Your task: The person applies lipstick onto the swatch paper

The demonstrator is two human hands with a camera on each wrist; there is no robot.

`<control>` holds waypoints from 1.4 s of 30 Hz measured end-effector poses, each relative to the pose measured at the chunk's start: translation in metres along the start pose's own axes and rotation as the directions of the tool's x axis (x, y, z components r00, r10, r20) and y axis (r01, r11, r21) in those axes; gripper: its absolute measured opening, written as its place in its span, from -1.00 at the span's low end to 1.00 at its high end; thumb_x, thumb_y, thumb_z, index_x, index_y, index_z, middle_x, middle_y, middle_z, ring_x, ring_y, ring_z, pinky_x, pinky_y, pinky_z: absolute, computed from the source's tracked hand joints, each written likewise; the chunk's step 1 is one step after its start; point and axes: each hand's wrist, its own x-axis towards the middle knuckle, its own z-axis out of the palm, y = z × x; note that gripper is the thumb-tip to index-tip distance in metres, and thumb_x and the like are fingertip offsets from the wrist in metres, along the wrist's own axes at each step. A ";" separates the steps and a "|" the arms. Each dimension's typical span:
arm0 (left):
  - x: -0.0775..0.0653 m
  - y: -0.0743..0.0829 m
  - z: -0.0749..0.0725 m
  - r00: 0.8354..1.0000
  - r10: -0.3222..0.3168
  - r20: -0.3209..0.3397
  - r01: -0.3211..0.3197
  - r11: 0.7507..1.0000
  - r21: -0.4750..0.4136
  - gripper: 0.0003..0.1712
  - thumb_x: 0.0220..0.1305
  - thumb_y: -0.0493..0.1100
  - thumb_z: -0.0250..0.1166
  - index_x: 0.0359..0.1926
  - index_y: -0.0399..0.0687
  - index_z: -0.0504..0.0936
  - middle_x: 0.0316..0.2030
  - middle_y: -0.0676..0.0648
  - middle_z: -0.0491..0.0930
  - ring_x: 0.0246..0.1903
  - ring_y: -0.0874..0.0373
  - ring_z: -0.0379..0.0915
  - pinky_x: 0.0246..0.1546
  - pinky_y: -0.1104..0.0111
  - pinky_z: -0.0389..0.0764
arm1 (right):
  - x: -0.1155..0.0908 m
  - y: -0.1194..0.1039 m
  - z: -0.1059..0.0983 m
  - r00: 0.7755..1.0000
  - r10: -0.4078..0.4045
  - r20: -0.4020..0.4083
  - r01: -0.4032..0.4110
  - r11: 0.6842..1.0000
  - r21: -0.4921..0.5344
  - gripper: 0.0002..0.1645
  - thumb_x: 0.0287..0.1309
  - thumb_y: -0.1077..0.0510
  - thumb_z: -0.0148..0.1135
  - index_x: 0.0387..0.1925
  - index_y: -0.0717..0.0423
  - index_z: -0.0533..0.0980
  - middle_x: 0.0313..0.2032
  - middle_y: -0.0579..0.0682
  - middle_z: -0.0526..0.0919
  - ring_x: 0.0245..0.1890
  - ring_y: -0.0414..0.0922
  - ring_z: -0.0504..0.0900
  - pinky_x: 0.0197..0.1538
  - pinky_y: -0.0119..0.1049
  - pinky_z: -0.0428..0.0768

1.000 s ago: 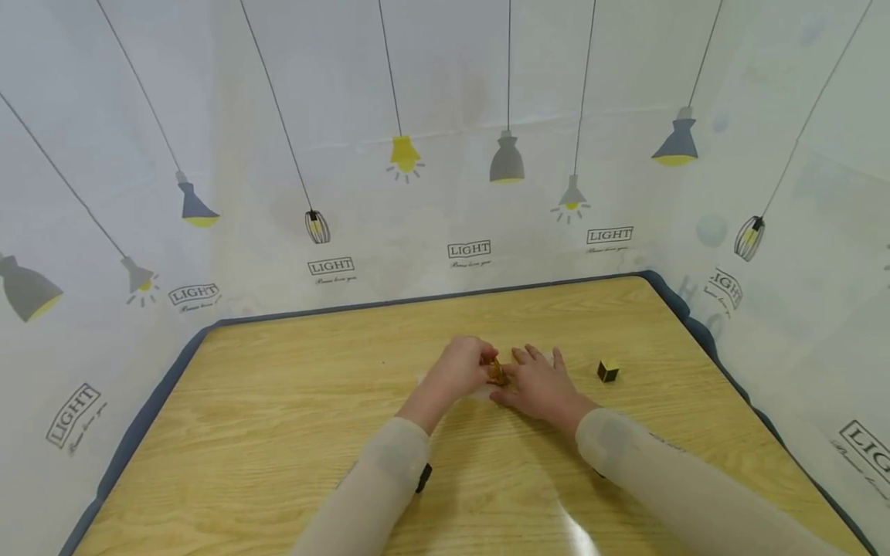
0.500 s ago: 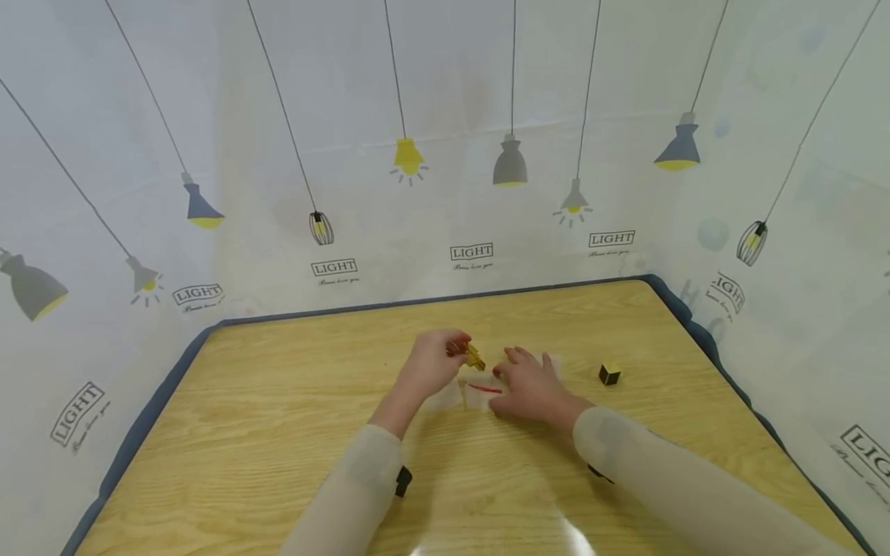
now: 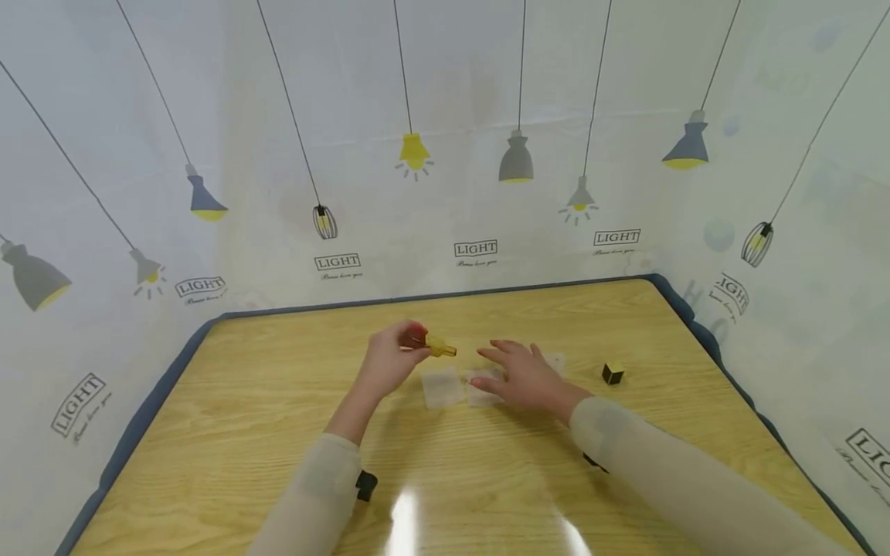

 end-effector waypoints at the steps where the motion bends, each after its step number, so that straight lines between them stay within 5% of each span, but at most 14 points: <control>1: -0.001 -0.002 -0.003 1.000 -0.014 -0.009 0.014 1.000 -0.008 -0.65 0.30 -0.39 0.46 0.09 -0.32 0.68 -0.04 -0.24 0.78 0.01 -0.11 0.76 0.04 0.15 0.81 | 0.002 -0.002 0.000 1.000 -0.001 0.017 0.001 1.000 0.014 -0.10 0.46 -0.44 0.14 0.61 -0.09 0.31 0.65 0.18 0.21 0.67 0.24 0.14 0.59 0.57 -0.13; 15: -0.011 -0.032 -0.011 0.999 -0.052 0.014 0.052 0.999 0.003 -0.62 0.33 -0.38 0.44 0.16 -0.32 0.68 -0.01 -0.26 0.78 0.02 -0.14 0.75 0.06 0.12 0.79 | 0.025 -0.036 0.031 0.998 -0.006 0.067 0.027 0.952 -0.303 -0.02 0.40 -0.62 -0.04 0.63 -0.23 0.27 0.69 0.05 0.14 0.70 0.20 0.06 0.64 0.50 -0.21; 26: -0.012 -0.034 -0.011 0.999 -0.044 0.009 0.044 0.999 -0.001 -0.66 0.34 -0.38 0.44 0.12 -0.32 0.69 0.01 -0.27 0.79 0.04 -0.15 0.75 0.05 0.13 0.80 | 0.023 -0.050 0.033 0.998 0.013 0.061 0.015 0.898 -0.439 -0.10 0.47 -0.59 -0.15 0.53 -0.18 0.43 0.68 0.01 0.16 0.72 0.11 0.04 0.68 0.42 -0.23; 33: -0.015 -0.028 -0.010 0.999 -0.043 0.003 0.043 0.999 0.013 -0.68 0.33 -0.38 0.44 0.09 -0.31 0.70 -0.02 -0.28 0.79 0.02 -0.15 0.76 0.09 0.10 0.79 | 0.021 -0.061 0.030 0.997 -0.052 0.063 0.080 0.778 -0.623 -0.12 0.51 -0.55 -0.19 0.50 -0.12 0.48 0.67 0.04 0.18 0.71 0.06 0.09 0.69 0.40 -0.21; 35: -0.016 -0.026 -0.010 0.999 -0.046 0.002 0.046 0.999 0.014 -0.68 0.32 -0.38 0.44 0.08 -0.31 0.70 -0.02 -0.28 0.79 0.02 -0.16 0.76 0.09 0.09 0.78 | 0.021 -0.062 0.031 0.996 -0.053 0.065 0.083 0.766 -0.637 -0.11 0.52 -0.55 -0.21 0.50 -0.11 0.47 0.68 0.05 0.17 0.71 0.06 0.09 0.69 0.41 -0.18; 42: -0.018 -0.027 -0.008 0.998 -0.048 0.029 0.047 0.999 0.026 -0.67 0.33 -0.39 0.44 0.10 -0.32 0.69 0.00 -0.27 0.79 0.03 -0.15 0.76 0.08 0.12 0.79 | 0.020 -0.058 0.036 0.999 0.006 0.032 0.013 0.837 -0.547 -0.11 0.50 -0.58 -0.20 0.53 -0.19 0.43 0.66 0.08 0.21 0.71 0.11 0.09 0.68 0.42 -0.16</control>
